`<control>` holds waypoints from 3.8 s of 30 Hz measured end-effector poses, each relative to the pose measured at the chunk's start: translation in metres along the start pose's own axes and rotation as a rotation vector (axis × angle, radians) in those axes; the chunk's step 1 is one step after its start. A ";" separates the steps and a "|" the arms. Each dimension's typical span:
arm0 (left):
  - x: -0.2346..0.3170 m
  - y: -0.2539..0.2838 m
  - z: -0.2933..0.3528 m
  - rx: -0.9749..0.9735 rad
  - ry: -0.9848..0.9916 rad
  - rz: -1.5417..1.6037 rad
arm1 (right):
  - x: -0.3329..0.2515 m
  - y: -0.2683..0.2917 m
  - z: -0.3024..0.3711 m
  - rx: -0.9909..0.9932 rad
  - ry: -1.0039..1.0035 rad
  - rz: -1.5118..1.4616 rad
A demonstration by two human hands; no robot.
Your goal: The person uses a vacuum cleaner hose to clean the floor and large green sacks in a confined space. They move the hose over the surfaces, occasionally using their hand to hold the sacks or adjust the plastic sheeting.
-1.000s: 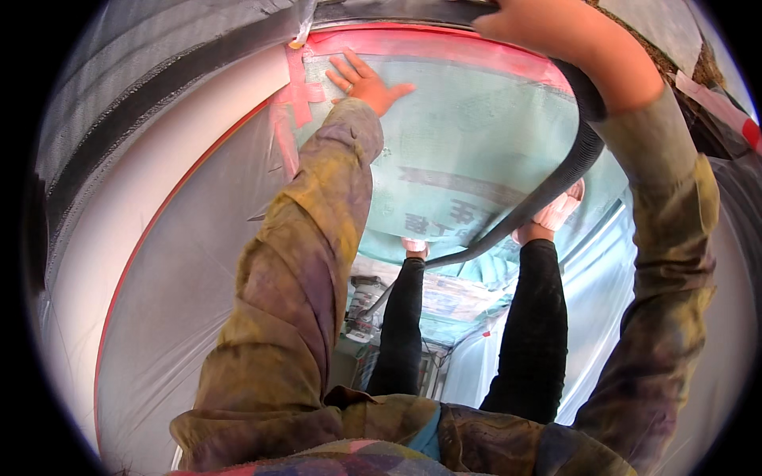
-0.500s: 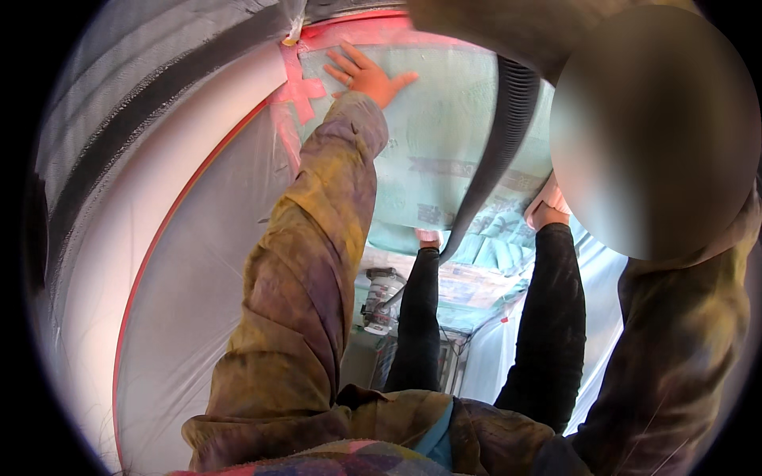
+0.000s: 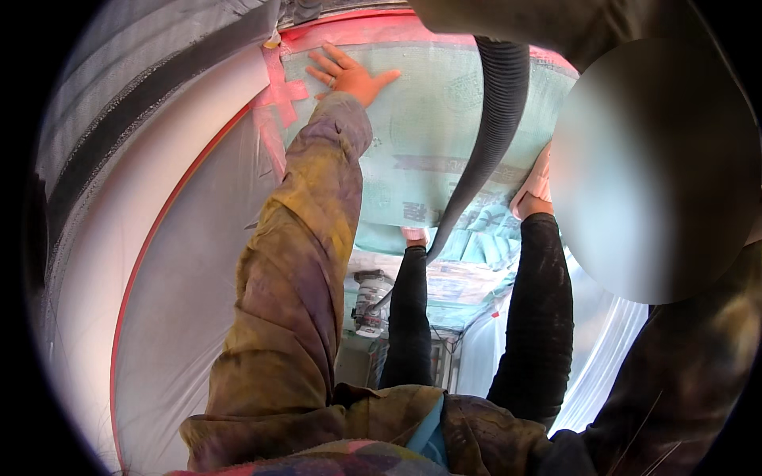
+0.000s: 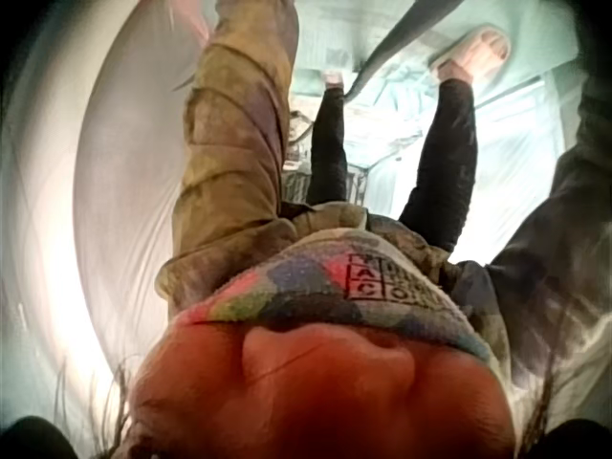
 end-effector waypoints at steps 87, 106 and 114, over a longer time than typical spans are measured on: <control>-0.026 -0.007 -0.017 -0.066 0.375 0.248 | 0.101 0.028 0.123 0.561 -0.023 -0.989; -0.045 -0.001 -0.010 -0.051 0.395 0.288 | -0.065 -0.022 -0.041 -0.457 0.147 0.684; -0.031 -0.005 -0.009 -0.064 0.370 0.246 | -0.083 -0.030 -0.040 -0.578 0.194 0.839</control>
Point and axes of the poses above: each hand's wrist, its own z-axis away from the middle knuckle, its own y-axis out of the back of the hand, x = y × z, the point moved 5 cm from there along -z, towards the middle knuckle, and after that the axes turned 8 degrees about y, right-handed, at the moved point
